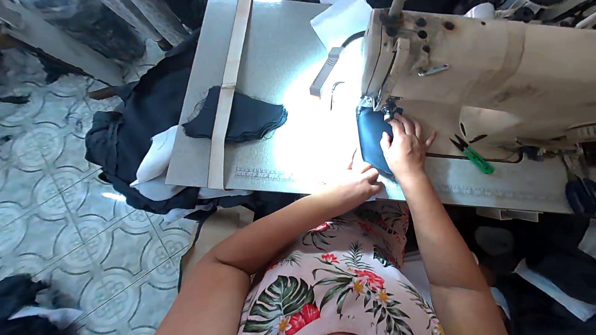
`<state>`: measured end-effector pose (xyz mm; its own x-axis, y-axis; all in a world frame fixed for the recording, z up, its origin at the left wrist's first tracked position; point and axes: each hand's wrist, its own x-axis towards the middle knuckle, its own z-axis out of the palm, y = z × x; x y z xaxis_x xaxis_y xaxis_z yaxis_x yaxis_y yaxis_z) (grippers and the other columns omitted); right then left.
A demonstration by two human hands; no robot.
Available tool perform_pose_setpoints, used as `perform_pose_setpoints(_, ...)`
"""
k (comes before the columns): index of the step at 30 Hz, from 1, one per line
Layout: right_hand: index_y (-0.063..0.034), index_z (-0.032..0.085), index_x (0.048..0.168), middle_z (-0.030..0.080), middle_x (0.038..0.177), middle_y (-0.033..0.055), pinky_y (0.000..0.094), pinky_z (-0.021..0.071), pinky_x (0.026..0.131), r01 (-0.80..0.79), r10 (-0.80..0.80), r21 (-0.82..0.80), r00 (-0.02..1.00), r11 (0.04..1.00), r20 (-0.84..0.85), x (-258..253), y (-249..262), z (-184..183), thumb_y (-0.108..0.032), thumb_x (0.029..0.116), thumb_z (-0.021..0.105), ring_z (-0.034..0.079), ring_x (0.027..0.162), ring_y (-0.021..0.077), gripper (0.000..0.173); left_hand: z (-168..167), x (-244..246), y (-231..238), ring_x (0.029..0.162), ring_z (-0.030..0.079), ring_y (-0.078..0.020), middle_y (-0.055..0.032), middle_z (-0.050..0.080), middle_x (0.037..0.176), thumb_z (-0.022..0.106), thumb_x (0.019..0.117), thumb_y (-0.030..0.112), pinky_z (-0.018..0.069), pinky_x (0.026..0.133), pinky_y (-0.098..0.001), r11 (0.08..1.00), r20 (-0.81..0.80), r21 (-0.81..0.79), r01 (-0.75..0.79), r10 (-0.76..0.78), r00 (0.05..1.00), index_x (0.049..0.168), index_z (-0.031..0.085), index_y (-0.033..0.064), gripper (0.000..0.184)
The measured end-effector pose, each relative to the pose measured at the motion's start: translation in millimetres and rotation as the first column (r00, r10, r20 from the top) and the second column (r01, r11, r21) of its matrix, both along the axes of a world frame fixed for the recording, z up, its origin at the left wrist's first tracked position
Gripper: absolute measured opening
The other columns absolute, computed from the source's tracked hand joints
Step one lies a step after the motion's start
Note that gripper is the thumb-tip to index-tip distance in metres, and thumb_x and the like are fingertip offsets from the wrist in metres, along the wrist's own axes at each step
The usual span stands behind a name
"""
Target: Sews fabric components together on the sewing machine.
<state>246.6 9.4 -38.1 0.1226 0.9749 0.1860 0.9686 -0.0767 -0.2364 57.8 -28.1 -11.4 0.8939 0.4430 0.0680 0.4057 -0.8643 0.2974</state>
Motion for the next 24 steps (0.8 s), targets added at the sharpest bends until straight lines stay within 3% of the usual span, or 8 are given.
perform_pose_setpoints(4, -0.0176, 0.064, 0.138, 0.057, 0.149, 0.0047, 0.0817, 0.0212, 0.108, 0.008, -0.008, -0.019, 1.000, 1.000, -0.008, -3.3, 0.0, 3.9, -0.029, 0.1031, 0.050, 0.044, 0.145, 0.0376, 0.039, -5.0, 7.0, -5.1, 0.120, 0.062, -0.0278, -0.0073, 0.068, 0.114, 0.060, 0.0977, 0.001, 0.0236, 0.115, -0.0738, 0.998, 0.106, 0.037, -0.042, 0.038, 0.994, 0.110, 0.076, 0.0170, 0.026)
perform_pose_setpoints(6, -0.0170, 0.064, 0.138, 0.057, 0.150, 0.0054, 0.0817, 0.0210, 0.108, 0.013, -0.013, -0.025, 1.000, 1.000, -0.018, -4.1, 0.0, 3.6, -0.028, 0.1028, 0.050, 0.044, 0.145, 0.0382, 0.039, -7.4, 6.3, -6.4, 0.133, 0.055, -0.0295, -0.0056, 0.066, 0.127, 0.062, 0.0972, 0.003, 0.0251, 0.116, -0.0730, 0.995, 0.144, 0.075, -0.072, 0.061, 0.988, 0.112, 0.076, 0.0218, 0.028)
perform_pose_setpoints(9, -0.0176, 0.064, 0.138, 0.055, 0.151, 0.0049, 0.0811, 0.0208, 0.108, 0.029, -0.029, -0.053, 1.000, 0.998, -0.003, -4.2, 1.7, 2.9, -0.029, 0.1028, 0.049, 0.043, 0.146, 0.0382, 0.040, -4.4, 3.9, -4.4, 0.151, 0.036, -0.0312, -0.0046, 0.054, 0.152, 0.060, 0.0990, 0.003, 0.0190, 0.119, -0.0720, 0.998, 0.114, 0.022, -0.056, 0.053, 0.992, 0.117, 0.075, 0.0223, 0.030)
perform_pose_setpoints(12, -0.0156, 0.064, 0.137, 0.056, 0.150, 0.0067, 0.0812, 0.0220, 0.108, 0.011, -0.011, -0.017, 0.999, 1.000, -0.034, -3.0, 1.4, 0.3, -0.027, 0.1024, 0.049, 0.044, 0.145, 0.0391, 0.039, -2.8, 4.9, -1.0, 0.144, 0.046, -0.0352, -0.0088, 0.062, 0.142, 0.058, 0.0997, 0.002, 0.0257, 0.118, -0.0700, 0.995, 0.084, -0.097, -0.027, 0.035, 0.996, 0.119, 0.074, 0.0174, 0.030)
perform_pose_setpoints(14, -0.0158, 0.063, 0.139, 0.055, 0.152, 0.0075, 0.0786, 0.0246, 0.110, -0.014, 0.016, 0.022, 0.996, 1.000, -0.088, 2.1, -1.2, -2.1, -0.028, 0.1034, 0.048, 0.043, 0.146, 0.0365, 0.040, -0.6, 4.9, -0.1, 0.144, 0.046, -0.0367, -0.0093, 0.063, 0.141, 0.057, 0.1010, 0.002, 0.0237, 0.118, -0.0711, 0.989, 0.029, -0.142, -0.028, 0.032, 0.999, 0.123, 0.072, 0.0179, 0.031)
perform_pose_setpoints(17, -0.0093, 0.061, 0.141, 0.056, 0.149, 0.0152, 0.0657, 0.0339, 0.114, -0.048, 0.089, 0.167, 0.965, 0.985, -0.246, 13.9, -18.1, -2.8, -0.015, 0.1029, 0.049, 0.051, 0.141, 0.0335, 0.040, -4.8, 4.3, -0.8, 0.142, 0.048, -0.0367, -0.0088, 0.064, 0.138, 0.058, 0.1010, 0.004, 0.0247, 0.117, -0.0728, 0.992, 0.062, -0.122, -0.039, 0.047, 0.997, 0.121, 0.073, 0.0183, 0.029)
perform_pose_setpoints(20, 0.0000, 0.066, 0.130, 0.066, 0.132, 0.0184, 0.0479, 0.0488, 0.107, -0.076, 0.155, 0.243, 0.933, 0.967, -0.325, 23.0, -53.4, -1.7, -0.002, 0.1002, 0.047, 0.061, 0.126, 0.0336, 0.035, -8.3, 4.0, -1.5, 0.141, 0.049, -0.0373, -0.0099, 0.065, 0.135, 0.059, 0.1003, 0.004, 0.0255, 0.115, -0.0747, 0.991, 0.115, -0.129, -0.045, 0.060, 0.992, 0.118, 0.073, 0.0168, 0.026)
perform_pose_setpoints(24, -0.0038, 0.076, 0.109, 0.073, 0.111, 0.0145, 0.0478, 0.0503, 0.102, -0.129, 0.226, 0.305, 0.923, 0.944, -0.310, 23.5, -89.5, -11.8, 0.003, 0.0932, 0.050, 0.067, 0.110, 0.0302, 0.031, -11.1, 2.9, -1.8, 0.140, 0.049, -0.0372, -0.0101, 0.066, 0.134, 0.060, 0.0997, 0.005, 0.0258, 0.114, -0.0751, 0.992, 0.134, -0.115, -0.051, 0.066, 0.989, 0.117, 0.073, 0.0179, 0.026)
